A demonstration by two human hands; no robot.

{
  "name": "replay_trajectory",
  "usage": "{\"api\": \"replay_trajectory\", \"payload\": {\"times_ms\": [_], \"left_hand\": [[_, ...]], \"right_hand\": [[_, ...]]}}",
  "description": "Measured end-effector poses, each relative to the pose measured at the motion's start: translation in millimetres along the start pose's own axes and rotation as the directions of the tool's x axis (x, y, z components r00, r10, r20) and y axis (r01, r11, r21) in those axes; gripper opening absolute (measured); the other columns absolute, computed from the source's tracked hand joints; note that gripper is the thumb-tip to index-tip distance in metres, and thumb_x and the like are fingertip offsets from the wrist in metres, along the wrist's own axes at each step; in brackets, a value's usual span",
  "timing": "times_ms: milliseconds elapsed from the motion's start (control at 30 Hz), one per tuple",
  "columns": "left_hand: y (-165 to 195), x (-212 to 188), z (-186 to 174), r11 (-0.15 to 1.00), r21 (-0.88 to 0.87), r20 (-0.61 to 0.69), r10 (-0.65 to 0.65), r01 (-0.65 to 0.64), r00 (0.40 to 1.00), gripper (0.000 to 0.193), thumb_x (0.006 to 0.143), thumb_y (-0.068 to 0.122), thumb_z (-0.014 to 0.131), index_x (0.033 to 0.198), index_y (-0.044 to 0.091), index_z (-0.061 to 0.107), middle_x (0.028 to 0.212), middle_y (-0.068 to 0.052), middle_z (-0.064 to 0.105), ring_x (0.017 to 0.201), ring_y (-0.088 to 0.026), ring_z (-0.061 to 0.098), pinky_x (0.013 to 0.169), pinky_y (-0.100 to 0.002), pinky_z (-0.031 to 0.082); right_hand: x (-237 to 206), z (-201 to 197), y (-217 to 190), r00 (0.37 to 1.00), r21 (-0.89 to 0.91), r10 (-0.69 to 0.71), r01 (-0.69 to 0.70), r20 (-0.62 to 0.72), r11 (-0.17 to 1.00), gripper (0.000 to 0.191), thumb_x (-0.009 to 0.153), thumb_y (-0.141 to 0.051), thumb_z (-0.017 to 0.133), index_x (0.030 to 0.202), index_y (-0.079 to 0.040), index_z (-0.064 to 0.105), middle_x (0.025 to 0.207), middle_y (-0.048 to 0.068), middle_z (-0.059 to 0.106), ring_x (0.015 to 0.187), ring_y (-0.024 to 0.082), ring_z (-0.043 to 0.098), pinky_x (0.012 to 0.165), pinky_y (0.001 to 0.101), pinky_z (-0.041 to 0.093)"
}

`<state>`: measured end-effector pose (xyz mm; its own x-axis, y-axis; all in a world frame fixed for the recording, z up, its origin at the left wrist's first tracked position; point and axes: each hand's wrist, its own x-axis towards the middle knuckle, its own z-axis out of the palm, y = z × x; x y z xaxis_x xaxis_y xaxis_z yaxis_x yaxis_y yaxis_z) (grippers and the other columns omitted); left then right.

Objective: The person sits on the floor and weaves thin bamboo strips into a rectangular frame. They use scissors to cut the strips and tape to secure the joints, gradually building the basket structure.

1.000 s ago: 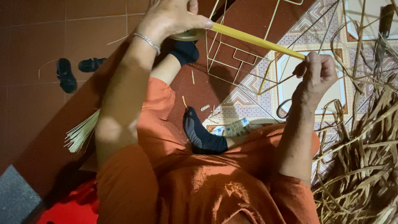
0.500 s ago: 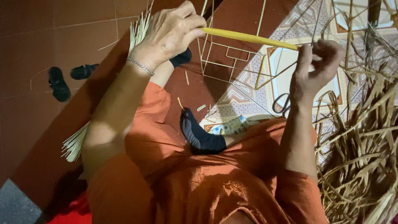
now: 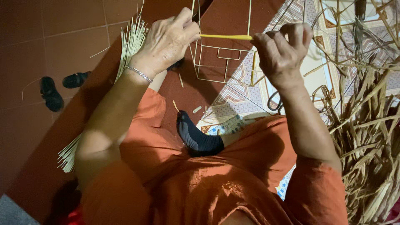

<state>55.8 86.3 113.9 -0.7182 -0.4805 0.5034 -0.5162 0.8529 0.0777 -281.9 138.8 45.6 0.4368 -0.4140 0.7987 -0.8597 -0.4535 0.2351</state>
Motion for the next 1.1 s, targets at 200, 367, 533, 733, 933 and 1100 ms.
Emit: {"api": "replay_trajectory", "payload": {"times_ms": [200,367,533,733,933,1100], "left_hand": [[8.5,-0.6,2.0,0.995,0.061,-0.044,0.075,-0.072,0.996,0.021,0.1,0.013,0.075,0.094,0.004,0.057,0.098,-0.011,0.052,0.083,-0.027,0.066,0.064,-0.04,0.055],[15.8,1.6,3.6,0.99,0.112,-0.06,0.091,-0.084,0.994,0.013,0.099,0.003,0.071,0.096,0.002,0.059,0.101,-0.01,0.052,0.086,-0.024,0.066,0.069,-0.037,0.058],[23.7,0.0,3.8,0.995,0.086,-0.072,0.047,-0.041,0.996,0.014,0.095,0.004,0.073,0.096,0.002,0.059,0.097,-0.012,0.053,0.081,-0.028,0.065,0.065,-0.041,0.056],[40.1,1.7,11.0,0.984,0.176,-0.055,0.045,-0.035,0.997,0.012,0.092,-0.005,0.068,0.101,0.0,0.061,0.104,-0.013,0.056,0.082,-0.027,0.066,0.068,-0.039,0.058],[55.8,1.4,19.2,1.0,-0.003,-0.131,0.013,-0.013,0.991,0.008,0.097,0.002,0.07,0.095,0.003,0.062,0.095,-0.012,0.052,0.076,-0.028,0.068,0.061,-0.041,0.057],[55.9,-2.3,24.1,0.992,-0.106,-0.094,-0.086,0.076,0.992,0.015,0.103,0.009,0.07,0.092,0.002,0.062,0.095,-0.014,0.052,0.071,-0.029,0.068,0.056,-0.04,0.056]], "right_hand": [[11.1,-14.1,40.0,0.971,-0.347,-0.239,0.215,-0.028,0.913,0.016,0.099,-0.046,0.081,0.103,-0.03,0.079,0.066,-0.012,0.068,0.117,0.012,0.059,0.114,0.0441,0.033],[2.5,-44.3,68.4,0.97,-0.419,-0.235,0.237,0.058,0.876,0.009,0.099,-0.042,0.082,0.103,-0.035,0.078,0.107,-0.017,0.082,0.133,0.013,0.051,0.123,0.0433,0.025],[-23.6,-49.5,84.4,0.986,-0.275,-0.126,0.151,0.107,0.949,0.016,0.098,-0.041,0.075,0.106,-0.028,0.071,0.132,-0.009,0.074,0.135,0.021,0.051,0.123,0.0462,0.03],[-12.7,-49.1,51.3,0.996,-0.024,0.031,-0.029,0.085,0.999,0.032,0.091,-0.03,0.083,0.119,-0.019,0.073,0.144,0.008,0.06,0.13,0.033,0.051,0.104,0.0493,0.037],[12.7,-35.9,2.3,0.994,0.015,0.007,-0.009,0.106,1.0,0.021,0.095,-0.018,0.084,0.11,-0.021,0.07,0.145,0.003,0.06,0.132,0.029,0.049,0.104,0.0456,0.042],[20.6,-16.3,11.0,0.991,0.153,-0.009,-0.012,0.136,0.988,0.019,0.1,-0.011,0.078,0.1,-0.014,0.059,0.141,0.004,0.059,0.137,0.029,0.047,0.107,0.0464,0.042]]}}
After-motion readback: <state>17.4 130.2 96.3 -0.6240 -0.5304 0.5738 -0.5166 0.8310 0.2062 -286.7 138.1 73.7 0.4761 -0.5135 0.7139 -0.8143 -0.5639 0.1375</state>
